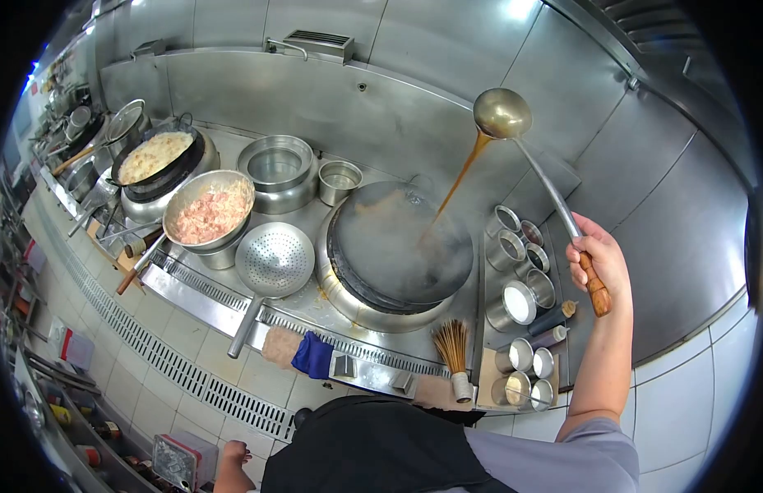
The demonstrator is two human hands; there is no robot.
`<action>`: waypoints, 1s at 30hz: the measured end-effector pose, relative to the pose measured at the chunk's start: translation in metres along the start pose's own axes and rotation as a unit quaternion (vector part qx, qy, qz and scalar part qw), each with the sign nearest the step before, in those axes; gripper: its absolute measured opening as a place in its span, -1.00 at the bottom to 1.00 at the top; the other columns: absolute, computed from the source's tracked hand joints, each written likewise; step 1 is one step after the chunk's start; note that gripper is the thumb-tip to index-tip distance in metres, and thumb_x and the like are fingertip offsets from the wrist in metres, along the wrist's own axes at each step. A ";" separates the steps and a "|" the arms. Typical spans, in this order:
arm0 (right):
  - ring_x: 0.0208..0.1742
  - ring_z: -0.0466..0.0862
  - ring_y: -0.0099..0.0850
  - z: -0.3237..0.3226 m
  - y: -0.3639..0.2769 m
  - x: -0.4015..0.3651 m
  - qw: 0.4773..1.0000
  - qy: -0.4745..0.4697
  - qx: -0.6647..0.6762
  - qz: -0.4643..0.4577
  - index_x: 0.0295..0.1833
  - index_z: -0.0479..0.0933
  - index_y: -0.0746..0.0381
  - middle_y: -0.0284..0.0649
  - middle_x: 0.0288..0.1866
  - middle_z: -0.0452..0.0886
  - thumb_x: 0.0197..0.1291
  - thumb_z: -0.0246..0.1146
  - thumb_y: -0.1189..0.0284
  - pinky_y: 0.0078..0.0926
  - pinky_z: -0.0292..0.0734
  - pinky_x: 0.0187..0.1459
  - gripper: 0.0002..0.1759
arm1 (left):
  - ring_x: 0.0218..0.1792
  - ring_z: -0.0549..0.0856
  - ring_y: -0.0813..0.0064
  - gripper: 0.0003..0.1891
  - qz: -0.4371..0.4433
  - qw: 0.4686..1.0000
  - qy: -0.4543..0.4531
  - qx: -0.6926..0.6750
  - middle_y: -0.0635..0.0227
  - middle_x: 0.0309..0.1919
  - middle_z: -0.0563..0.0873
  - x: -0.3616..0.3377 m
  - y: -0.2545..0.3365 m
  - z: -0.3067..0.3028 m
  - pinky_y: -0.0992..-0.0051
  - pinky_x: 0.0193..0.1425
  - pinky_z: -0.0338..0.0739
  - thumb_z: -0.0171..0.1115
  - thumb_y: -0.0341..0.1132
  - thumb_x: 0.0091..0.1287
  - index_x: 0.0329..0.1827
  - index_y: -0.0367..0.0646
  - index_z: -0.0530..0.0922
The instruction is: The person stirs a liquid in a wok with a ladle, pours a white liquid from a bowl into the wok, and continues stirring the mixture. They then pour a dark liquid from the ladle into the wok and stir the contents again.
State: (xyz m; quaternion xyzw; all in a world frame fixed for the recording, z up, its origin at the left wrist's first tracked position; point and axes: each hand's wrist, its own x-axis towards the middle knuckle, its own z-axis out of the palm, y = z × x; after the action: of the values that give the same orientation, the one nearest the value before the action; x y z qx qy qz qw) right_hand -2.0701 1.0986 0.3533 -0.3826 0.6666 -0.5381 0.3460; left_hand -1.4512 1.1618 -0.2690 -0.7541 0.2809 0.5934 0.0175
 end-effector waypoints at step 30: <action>-0.74 0.36 -0.55 0.052 0.239 0.090 0.978 -0.019 -0.182 0.098 0.53 0.03 0.07 -0.36 -0.60 0.37 0.23 0.13 0.54 -0.57 0.31 -0.73 -0.23 | -0.48 0.73 0.27 -0.78 0.103 0.985 -0.017 0.141 0.12 -0.34 0.70 -0.024 -0.010 0.010 0.34 -0.51 0.53 -0.03 -0.38 0.30 -0.17 -0.34 0.53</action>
State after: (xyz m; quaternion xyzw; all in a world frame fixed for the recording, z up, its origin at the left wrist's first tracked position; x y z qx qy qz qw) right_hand -2.0997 1.0265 0.1050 -0.3817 0.7809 -0.3640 0.3346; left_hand -1.4585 1.1834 -0.2533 -0.7008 0.4376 0.5594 0.0667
